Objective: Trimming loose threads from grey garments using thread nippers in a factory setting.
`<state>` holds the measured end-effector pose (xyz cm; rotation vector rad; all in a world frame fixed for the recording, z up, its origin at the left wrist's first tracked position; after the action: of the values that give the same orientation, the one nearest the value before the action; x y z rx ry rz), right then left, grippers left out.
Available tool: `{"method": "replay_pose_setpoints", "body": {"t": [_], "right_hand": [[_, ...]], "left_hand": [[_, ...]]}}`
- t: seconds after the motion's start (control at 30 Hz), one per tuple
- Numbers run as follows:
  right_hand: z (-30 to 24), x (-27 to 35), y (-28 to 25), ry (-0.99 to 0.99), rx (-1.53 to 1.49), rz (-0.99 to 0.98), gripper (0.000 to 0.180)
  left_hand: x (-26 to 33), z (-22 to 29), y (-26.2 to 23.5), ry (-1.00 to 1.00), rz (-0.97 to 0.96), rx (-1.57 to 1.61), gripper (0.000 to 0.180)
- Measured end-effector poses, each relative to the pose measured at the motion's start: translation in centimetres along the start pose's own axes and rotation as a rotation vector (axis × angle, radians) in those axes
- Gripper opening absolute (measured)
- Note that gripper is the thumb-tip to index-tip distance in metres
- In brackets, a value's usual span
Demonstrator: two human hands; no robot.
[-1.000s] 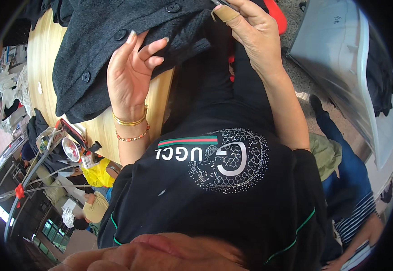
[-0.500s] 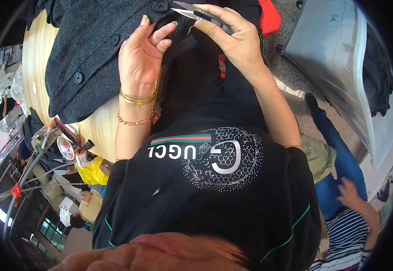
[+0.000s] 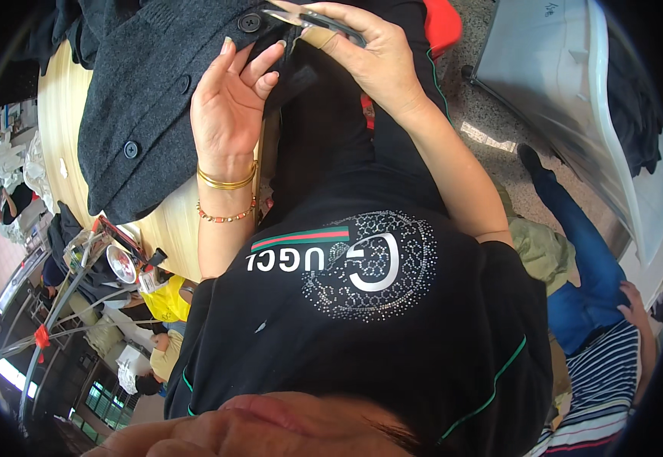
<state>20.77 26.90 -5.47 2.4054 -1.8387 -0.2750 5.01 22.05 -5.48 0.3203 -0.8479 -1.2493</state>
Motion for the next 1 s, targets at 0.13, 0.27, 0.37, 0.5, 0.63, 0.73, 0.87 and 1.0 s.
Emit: {"method": "replay_pose_setpoints", "body": {"t": [0.13, 0.27, 0.37, 0.5, 0.63, 0.73, 0.87, 1.0], "right_hand": [[-1.3, 0.2, -1.5, -0.094, -0.049, 0.026, 0.031], [-0.5, 1.3, -4.3, -0.082, 0.076, 0.122, 0.036], [0.2, 1.8, -5.5, -0.071, 0.026, 0.145, 0.034], [0.4, 2.4, -6.5, -0.066, 0.015, 0.166, 0.033], [0.8, 2.9, -7.5, -0.105, 0.063, 0.166, 0.033], [0.4, 3.0, -7.7, -0.125, 0.151, 0.163, 0.033], [-0.2, 2.5, -7.9, -0.203, 0.343, 0.155, 0.033], [-1.5, 2.4, -7.6, -0.304, 0.406, 0.139, 0.034]], "left_hand": [[-0.6, -1.0, 1.2, -0.051, -0.034, 0.002, 0.021], [-1.9, -3.6, 3.9, -0.123, -0.162, 0.012, 0.018], [-4.1, -6.3, 4.1, -0.136, -0.145, 0.032, 0.030], [-6.9, -7.9, 2.6, -0.035, -0.044, 0.033, 0.042], [-7.4, -8.2, 1.3, -0.009, 0.112, 0.035, 0.049], [-6.5, -7.5, 2.5, -0.012, 0.108, 0.047, 0.040], [-7.0, -8.7, 0.6, -0.173, 0.025, 0.164, 0.036], [-5.1, -7.1, 2.8, -0.092, -0.003, 0.054, 0.028]]}}
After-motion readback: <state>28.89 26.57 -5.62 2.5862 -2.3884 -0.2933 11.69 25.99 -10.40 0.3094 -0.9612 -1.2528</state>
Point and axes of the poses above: each hand's wrist, its own x-axis away from the middle knuckle, its own y-axis out of the palm, z = x × y, the point moved 9 cm from there along -x, towards the middle knuckle, and after that the axes turned 4 degrees about -y, right-handed, at the moved point
